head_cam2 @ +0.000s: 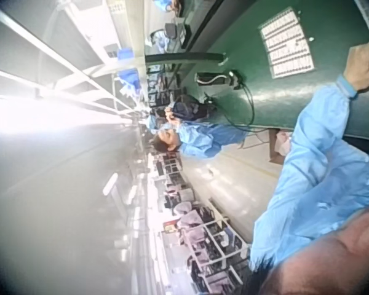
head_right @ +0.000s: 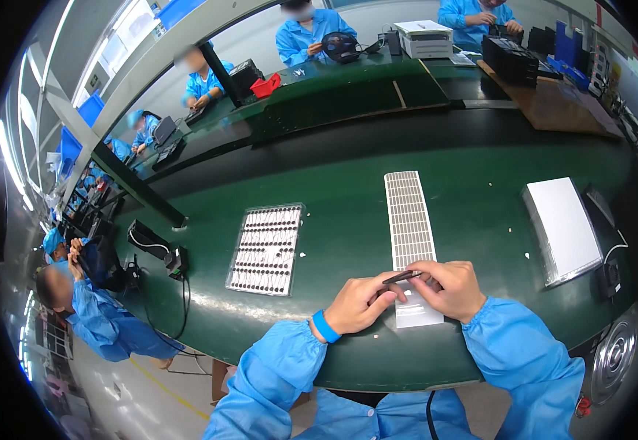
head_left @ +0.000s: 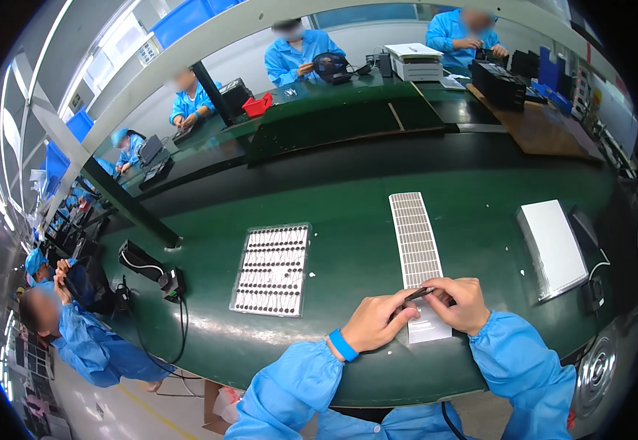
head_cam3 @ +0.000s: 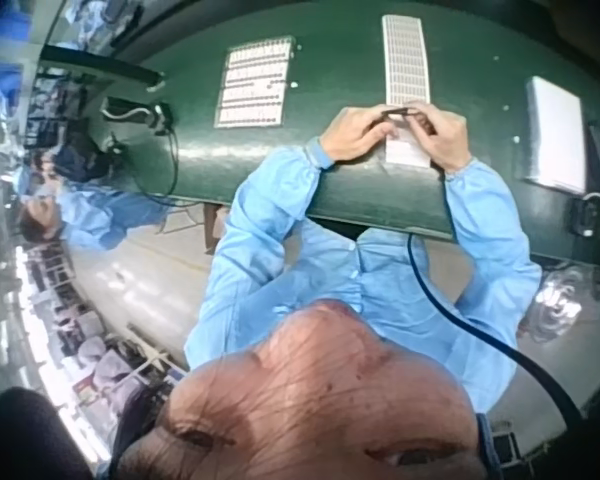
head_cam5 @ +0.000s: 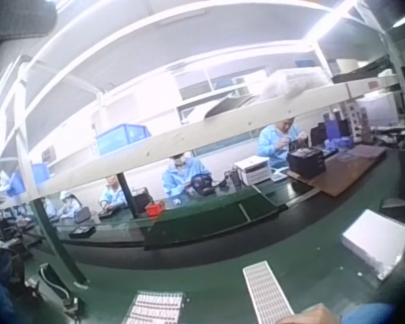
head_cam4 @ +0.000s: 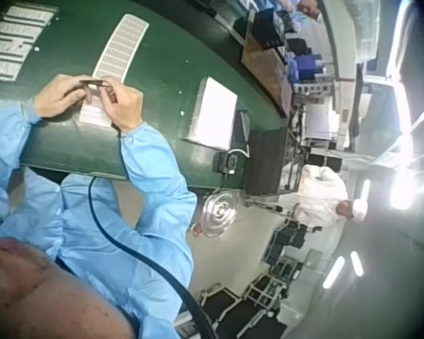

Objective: The worker is assembling electronic tablet or smartphone components, applying small parts and adhesive strips.

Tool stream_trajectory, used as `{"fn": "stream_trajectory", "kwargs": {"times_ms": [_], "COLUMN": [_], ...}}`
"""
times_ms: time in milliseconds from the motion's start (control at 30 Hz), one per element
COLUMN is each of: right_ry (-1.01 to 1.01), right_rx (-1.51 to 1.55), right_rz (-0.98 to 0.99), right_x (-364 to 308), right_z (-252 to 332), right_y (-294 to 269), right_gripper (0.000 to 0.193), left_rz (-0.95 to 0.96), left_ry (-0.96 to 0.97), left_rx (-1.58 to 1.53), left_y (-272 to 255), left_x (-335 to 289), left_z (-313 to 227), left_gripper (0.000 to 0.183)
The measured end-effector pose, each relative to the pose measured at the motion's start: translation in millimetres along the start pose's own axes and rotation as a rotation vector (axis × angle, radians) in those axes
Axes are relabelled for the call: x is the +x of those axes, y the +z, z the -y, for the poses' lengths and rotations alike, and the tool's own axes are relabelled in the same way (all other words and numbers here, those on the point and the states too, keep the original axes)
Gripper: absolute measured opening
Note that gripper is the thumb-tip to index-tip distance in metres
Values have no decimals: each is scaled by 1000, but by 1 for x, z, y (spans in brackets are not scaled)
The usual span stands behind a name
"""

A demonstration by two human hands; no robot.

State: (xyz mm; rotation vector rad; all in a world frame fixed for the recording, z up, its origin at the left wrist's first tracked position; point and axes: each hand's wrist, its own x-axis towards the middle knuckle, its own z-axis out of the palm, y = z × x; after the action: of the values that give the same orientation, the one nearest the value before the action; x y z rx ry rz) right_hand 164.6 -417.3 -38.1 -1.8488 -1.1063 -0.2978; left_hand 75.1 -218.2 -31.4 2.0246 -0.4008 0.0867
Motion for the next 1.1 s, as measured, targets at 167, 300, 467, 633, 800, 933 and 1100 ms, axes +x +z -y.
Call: {"fn": "stream_trajectory", "kwargs": {"times_ms": [167,300,467,633,800,933,1100], "right_ry": [-4,-9,-13,-14,-25,-32,-15], "right_rx": [0,1,2,7,1,-7,1], "right_rz": [-15,17,3,30,18,27,23], "right_x": [-1,1,-2,0,-2,-1,-1], "right_z": [-1,0,-2,-1,-1,-2,0], "right_y": [-1,0,-2,-1,-3,-3,-1], "right_gripper": [25,26,26,25,26,27,28], "left_rz": [6,-10,5,4,7,16,8], "left_ry": [14,4,20,25,16,12,11], "left_rx": [22,33,33,58,56,62,78], "left_y": [0,-2,1,2,2,1,0], "left_x": [2,0,4,1,2,2,1], "left_z": [0,0,-2,3,0,1,-1], "left_gripper": [38,37,37,37,37,37,36]}}
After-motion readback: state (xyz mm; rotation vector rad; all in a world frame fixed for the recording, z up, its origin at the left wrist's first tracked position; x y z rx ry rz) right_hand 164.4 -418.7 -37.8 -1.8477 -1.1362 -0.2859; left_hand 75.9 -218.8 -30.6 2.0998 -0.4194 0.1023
